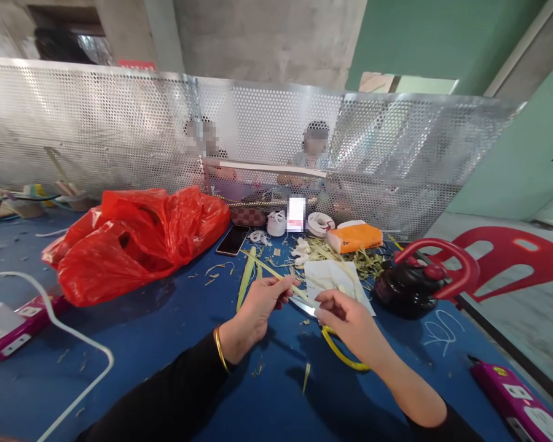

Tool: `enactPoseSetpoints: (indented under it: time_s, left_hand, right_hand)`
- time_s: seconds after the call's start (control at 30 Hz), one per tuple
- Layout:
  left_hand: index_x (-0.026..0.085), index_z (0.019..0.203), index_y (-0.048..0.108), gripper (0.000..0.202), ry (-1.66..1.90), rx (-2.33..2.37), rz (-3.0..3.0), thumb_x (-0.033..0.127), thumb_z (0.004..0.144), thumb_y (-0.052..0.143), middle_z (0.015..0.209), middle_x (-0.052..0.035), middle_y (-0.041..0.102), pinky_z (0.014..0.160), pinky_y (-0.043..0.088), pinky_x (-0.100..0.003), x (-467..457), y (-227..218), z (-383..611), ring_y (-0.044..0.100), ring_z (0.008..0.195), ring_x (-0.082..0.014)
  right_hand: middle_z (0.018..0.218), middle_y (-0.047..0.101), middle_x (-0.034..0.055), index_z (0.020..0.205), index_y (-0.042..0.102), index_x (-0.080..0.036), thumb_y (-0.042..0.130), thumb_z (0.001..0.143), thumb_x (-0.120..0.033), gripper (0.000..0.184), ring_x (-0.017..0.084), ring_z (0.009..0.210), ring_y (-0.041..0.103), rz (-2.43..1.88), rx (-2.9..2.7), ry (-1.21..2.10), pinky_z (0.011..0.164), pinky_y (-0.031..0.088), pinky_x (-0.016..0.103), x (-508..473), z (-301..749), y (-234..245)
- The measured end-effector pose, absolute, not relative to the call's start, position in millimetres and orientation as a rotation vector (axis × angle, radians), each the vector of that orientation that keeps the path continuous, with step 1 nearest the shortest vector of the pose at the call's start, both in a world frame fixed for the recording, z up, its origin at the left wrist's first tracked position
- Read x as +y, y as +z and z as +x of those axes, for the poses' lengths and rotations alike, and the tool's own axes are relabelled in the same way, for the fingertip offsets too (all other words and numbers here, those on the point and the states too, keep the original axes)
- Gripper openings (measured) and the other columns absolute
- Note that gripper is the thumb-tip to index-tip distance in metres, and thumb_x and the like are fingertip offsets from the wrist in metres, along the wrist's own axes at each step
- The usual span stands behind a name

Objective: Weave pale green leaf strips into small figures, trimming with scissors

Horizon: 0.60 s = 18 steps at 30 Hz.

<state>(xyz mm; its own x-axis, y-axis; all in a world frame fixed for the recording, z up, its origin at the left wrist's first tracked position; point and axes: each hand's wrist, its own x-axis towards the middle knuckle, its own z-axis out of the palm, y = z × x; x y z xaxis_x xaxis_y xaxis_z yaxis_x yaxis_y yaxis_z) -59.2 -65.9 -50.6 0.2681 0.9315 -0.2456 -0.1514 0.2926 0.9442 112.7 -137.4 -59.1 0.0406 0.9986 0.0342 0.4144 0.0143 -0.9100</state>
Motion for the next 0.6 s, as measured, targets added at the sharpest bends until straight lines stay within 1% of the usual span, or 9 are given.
enactPoseSetpoints:
  time_s: [0.07, 0.17, 0.27, 0.4, 0.53, 0.6]
  left_hand:
    - [0.012, 0.075, 0.076, 0.029, 0.896, 1.01, 0.985, 0.04, 0.066, 0.075, 0.057, 0.0013, 0.055, 0.046, 0.029, -0.018, -69, -53, -57, 0.042, 0.048, -0.0045]
    - [0.011, 0.073, 0.076, 0.03, 0.868, 1.003, 0.99, 0.04, 0.064, 0.075, 0.057, 0.0009, 0.055, 0.046, 0.03, -0.019, -72, -56, -55, 0.042, 0.048, -0.0054]
    - [0.012, 0.074, 0.076, 0.032, 0.9, 1.008, 0.985, 0.042, 0.065, 0.075, 0.058, 0.0013, 0.054, 0.046, 0.03, -0.018, -71, -56, -56, 0.042, 0.049, -0.0054]
    - [0.013, 0.075, 0.076, 0.034, 1.062, 1.005, 0.936, 0.045, 0.063, 0.077, 0.059, 0.0013, 0.055, 0.047, 0.031, -0.018, -59, -51, -64, 0.043, 0.05, -0.005]
    - [0.011, 0.076, 0.076, 0.037, 1.27, 1.028, 0.853, 0.044, 0.059, 0.079, 0.06, 0.0009, 0.055, 0.045, 0.03, -0.019, -38, -48, -78, 0.042, 0.049, -0.0048]
    - [0.012, 0.079, 0.075, 0.04, 1.366, 1.045, 0.816, 0.048, 0.061, 0.077, 0.063, 0.0012, 0.056, 0.046, 0.031, -0.018, -26, -48, -88, 0.043, 0.05, -0.0047]
  right_hand:
    - [0.074, 0.063, 0.0005, 0.096, 0.059, -0.021, 0.064, 0.079, -0.041, 0.027, 0.018, 0.067, 0.059, -1.584, -1.622, 0.715, 0.062, 0.046, 0.027, -141, 108, -63]
    - [0.07, 0.063, 0.001, 0.089, 0.059, -0.022, 0.051, 0.089, -0.037, 0.017, 0.018, 0.063, 0.058, -1.583, -1.812, 0.425, 0.059, 0.043, 0.026, -145, 104, -69]
    - [0.065, 0.06, 0.0002, 0.082, 0.058, -0.023, 0.041, 0.094, -0.033, 0.023, 0.017, 0.059, 0.057, -1.587, -1.882, 0.276, 0.057, 0.04, 0.025, -146, 106, -71]
    - [0.063, 0.06, -0.0008, 0.08, 0.058, -0.023, 0.042, 0.094, -0.035, 0.024, 0.016, 0.058, 0.057, -1.646, -1.837, 0.249, 0.056, 0.039, 0.025, -144, 118, -68]
    - [0.061, 0.061, -0.0005, 0.078, 0.058, -0.023, 0.044, 0.093, -0.039, 0.026, 0.017, 0.057, 0.057, -1.66, -1.782, 0.304, 0.057, 0.04, 0.025, -144, 129, -64]
    - [0.061, 0.061, -0.0004, 0.076, 0.057, -0.023, 0.045, 0.092, -0.04, 0.026, 0.017, 0.056, 0.057, -1.657, -1.746, 0.346, 0.057, 0.04, 0.026, -144, 132, -62]
